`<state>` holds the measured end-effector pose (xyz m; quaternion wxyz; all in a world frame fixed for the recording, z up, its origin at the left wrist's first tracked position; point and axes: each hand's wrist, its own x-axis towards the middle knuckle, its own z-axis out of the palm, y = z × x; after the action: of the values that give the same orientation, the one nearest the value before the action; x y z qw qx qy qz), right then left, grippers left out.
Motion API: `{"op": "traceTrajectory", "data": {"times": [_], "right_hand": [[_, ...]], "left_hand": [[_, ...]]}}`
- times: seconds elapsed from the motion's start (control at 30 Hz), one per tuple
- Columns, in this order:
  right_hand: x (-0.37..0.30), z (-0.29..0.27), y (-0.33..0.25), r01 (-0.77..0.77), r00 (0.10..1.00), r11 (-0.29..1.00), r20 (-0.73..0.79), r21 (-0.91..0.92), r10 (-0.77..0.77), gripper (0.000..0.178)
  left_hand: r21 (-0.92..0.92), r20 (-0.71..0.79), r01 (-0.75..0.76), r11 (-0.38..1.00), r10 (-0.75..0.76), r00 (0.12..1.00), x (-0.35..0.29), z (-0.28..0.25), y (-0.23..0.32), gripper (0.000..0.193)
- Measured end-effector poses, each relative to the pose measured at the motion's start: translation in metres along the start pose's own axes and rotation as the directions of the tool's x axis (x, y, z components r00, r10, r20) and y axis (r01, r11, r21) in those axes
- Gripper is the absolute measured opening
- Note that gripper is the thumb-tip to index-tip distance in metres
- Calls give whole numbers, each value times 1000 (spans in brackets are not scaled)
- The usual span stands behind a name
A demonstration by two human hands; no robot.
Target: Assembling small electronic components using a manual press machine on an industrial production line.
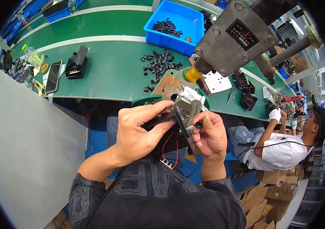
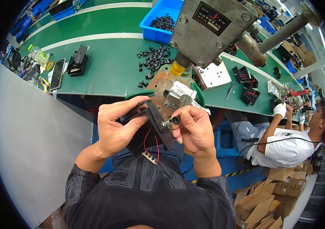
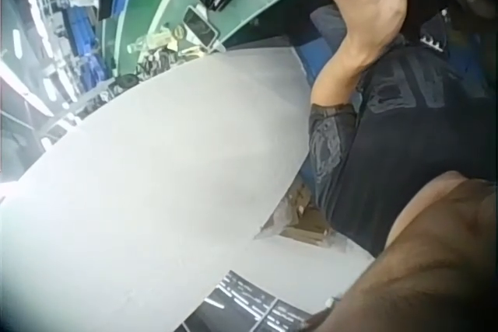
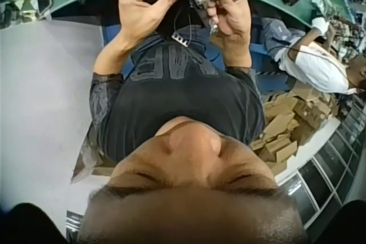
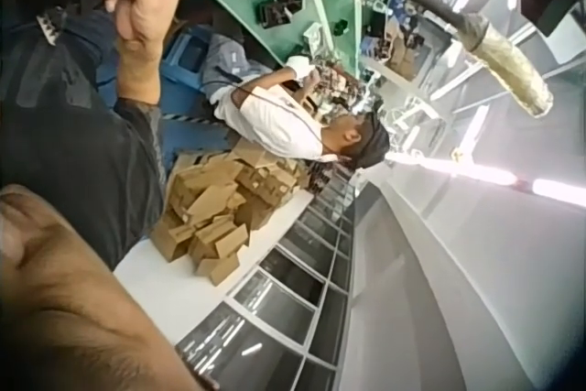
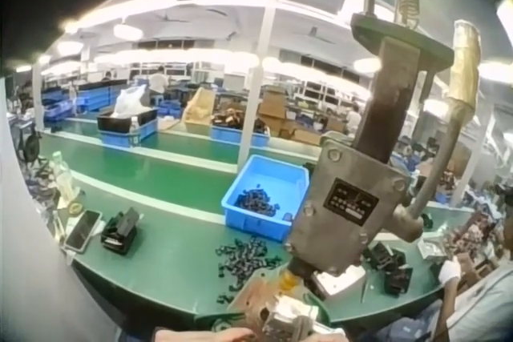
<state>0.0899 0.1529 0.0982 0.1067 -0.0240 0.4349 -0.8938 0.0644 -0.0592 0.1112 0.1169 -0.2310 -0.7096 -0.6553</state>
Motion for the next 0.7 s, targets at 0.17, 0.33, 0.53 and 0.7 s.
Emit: {"op": "traceTrajectory", "data": {"times": [0.17,0.33,0.53,0.7], "right_hand": [[0,1,0,16,1000,999,-15,-32,-17,24],[-1,4,-2,30,999,997,-21,-78,-32,23],[-4,2,-1,64,997,981,-21,-181,-69,22],[-4,3,-1,93,995,968,-8,-233,-98,23]], "left_hand": [[12,24,8,1000,-9,1000,0,-1,0,40],[15,1,-38,999,38,999,-1,2,-4,39],[27,3,-56,998,56,998,-1,5,-3,38],[35,-3,-67,997,67,998,-2,5,-4,38]]}}
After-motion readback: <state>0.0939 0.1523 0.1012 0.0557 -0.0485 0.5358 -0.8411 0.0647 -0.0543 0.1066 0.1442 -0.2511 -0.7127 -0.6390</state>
